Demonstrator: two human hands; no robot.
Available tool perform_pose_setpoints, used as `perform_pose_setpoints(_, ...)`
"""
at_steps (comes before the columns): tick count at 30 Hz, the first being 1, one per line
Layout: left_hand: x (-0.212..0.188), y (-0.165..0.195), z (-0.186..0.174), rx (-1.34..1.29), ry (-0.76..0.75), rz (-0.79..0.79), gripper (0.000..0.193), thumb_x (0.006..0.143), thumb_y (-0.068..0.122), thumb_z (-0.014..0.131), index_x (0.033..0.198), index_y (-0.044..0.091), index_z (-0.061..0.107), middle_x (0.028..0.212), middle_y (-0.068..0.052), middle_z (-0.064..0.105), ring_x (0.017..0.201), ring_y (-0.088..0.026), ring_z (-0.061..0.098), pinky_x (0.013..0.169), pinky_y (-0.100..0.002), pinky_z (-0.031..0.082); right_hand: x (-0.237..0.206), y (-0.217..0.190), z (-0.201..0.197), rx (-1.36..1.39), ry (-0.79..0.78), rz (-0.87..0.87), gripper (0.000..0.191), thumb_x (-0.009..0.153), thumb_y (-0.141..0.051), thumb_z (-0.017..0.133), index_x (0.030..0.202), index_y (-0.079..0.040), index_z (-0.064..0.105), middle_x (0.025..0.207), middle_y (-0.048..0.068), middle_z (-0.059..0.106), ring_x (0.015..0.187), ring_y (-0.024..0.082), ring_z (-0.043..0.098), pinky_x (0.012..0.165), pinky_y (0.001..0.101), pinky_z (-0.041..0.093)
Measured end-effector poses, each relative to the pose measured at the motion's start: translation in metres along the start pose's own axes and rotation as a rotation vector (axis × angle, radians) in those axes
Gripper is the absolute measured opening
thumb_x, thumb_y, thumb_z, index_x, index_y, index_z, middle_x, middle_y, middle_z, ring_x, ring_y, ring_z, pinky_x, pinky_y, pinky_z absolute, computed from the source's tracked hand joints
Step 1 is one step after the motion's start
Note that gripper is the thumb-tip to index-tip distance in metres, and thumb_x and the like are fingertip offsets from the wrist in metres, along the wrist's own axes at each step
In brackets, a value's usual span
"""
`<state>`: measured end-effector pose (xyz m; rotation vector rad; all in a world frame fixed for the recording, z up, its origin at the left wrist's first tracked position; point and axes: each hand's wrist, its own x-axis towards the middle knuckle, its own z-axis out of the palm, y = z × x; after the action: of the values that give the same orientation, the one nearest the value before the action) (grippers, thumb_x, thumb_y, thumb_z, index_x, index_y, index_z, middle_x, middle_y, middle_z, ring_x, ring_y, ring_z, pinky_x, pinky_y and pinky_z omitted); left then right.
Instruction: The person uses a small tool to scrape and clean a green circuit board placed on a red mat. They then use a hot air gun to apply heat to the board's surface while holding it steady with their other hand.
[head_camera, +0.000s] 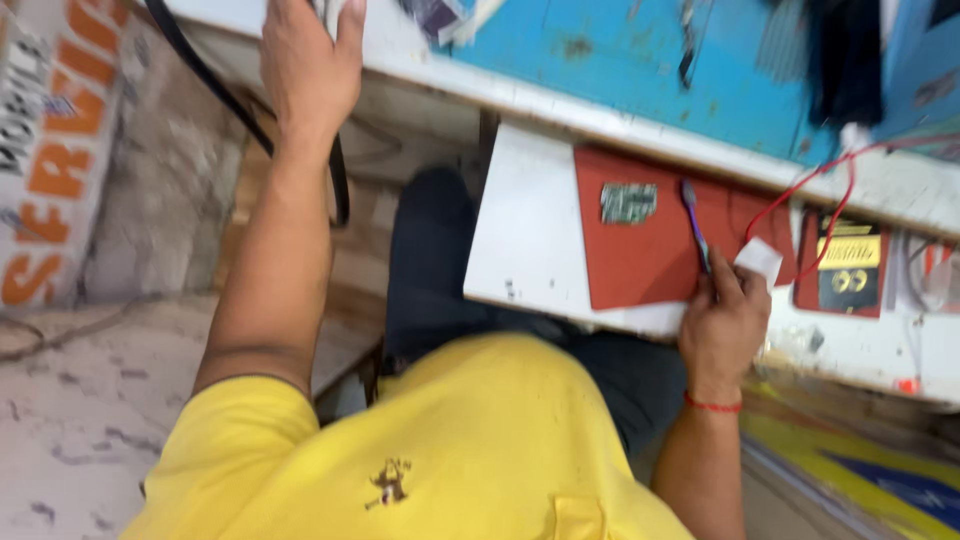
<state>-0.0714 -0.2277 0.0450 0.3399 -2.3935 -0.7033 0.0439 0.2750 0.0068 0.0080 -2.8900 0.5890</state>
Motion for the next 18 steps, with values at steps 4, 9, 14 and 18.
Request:
perform_pose_setpoints(4, 0.033, 0.016, -0.007, -0.322, 0.018, -0.064, 0.041, 0.103, 0.027, 0.071, 0.131, 0.0, 0.06, 0.112, -0.022, 0.075, 0.101, -0.037, 0.073, 0.091, -0.044, 0.055, 0.015, 0.004, -0.001, -0.152, 0.205, -0.094, 0.041, 0.097, -0.01, 0.073, 0.139, -0.009, 0.071, 0.125, 0.021, 0.06, 0.116, 0.039, 0.055, 0.1, 0.0481, 0.048)
perform_pose_setpoints(9, 0.033, 0.054, -0.038, -0.365, 0.079, 0.008, 0.044, 0.107, 0.029, 0.068, 0.139, 0.0, 0.061, 0.118, -0.023, 0.073, 0.11, -0.034, 0.073, 0.093, -0.04, 0.055, 0.012, -0.037, -0.013, 0.213, 0.22, -0.103, 0.051, 0.09, -0.015, 0.076, 0.139, -0.009, 0.066, 0.125, 0.018, 0.056, 0.116, 0.038, 0.056, 0.1, 0.0473, 0.048)
perform_pose_setpoints(14, -0.035, 0.117, -0.061, -0.531, -0.572, 0.356, 0.038, 0.093, 0.026, 0.072, 0.126, 0.007, 0.07, 0.116, -0.016, 0.075, 0.106, -0.03, 0.074, 0.091, -0.038, 0.057, 0.019, -0.1, -0.029, 0.287, 0.321, -0.384, 0.059, 0.085, -0.02, 0.078, 0.139, -0.008, 0.06, 0.13, 0.021, 0.053, 0.123, 0.039, 0.055, 0.106, 0.0464, 0.047)
perform_pose_setpoints(18, -0.088, 0.151, -0.058, -0.23, -0.821, 0.623, 0.036, 0.091, 0.028, 0.076, 0.122, 0.01, 0.071, 0.088, -0.011, 0.069, 0.077, -0.032, 0.068, 0.067, -0.042, 0.053, 0.035, -0.13, -0.033, 0.035, 0.169, -0.571, 0.054, 0.065, -0.021, 0.084, 0.116, -0.01, 0.07, 0.108, 0.01, 0.065, 0.106, 0.032, 0.063, 0.099, 0.0538, 0.048)
